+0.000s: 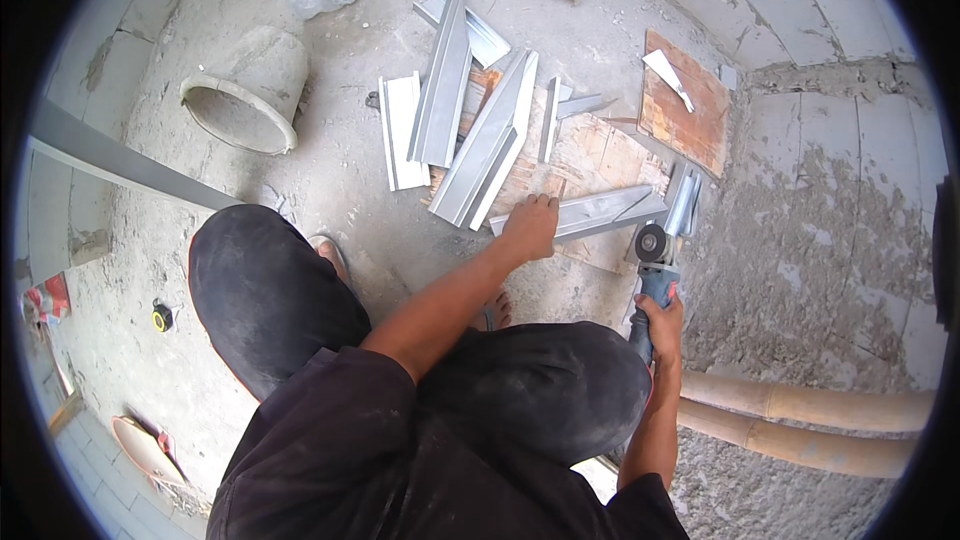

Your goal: The person sits on the floor and uses an angle grinder to cut several pieces of aluminum profile. They hold each piece with one hand and operate the grinder with the other, producing sparks as they cut through the metal. The cut pieces are placed on the floor nearby.

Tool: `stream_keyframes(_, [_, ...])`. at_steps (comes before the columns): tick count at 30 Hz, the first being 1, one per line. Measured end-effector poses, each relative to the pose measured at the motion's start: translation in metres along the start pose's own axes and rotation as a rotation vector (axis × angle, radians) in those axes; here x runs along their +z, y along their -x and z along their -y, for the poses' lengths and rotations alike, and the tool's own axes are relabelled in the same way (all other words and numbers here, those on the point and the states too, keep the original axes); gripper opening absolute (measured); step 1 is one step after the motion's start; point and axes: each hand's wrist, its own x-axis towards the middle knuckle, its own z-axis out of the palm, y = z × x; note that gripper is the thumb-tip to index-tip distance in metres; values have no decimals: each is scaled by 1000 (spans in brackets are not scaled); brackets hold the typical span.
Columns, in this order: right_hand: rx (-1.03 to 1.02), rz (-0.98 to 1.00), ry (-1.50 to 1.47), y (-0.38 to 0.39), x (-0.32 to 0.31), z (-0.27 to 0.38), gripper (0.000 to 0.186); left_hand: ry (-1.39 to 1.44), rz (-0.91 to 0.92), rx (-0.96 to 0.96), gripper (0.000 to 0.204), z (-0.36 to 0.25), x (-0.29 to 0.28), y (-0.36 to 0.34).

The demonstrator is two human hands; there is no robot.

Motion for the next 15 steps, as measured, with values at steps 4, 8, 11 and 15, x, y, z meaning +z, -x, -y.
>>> stream_keyframes(4, [-83,32,75,-9,-13,-14,44,11,-73,55,49,7,-29,-10])
stream_keyframes(8, [-108,33,233,-26,-19,-10,50,129,-181,89,55,8,-15,7])
stream_keyframes(11, [-95,83,304,-26,-12,10,55,-7,-292,109,53,-1,7,16])
stream_keyframes(15, [-105,120,436,-42,-11,12,61,-22,-255,120,47,7,0,10])
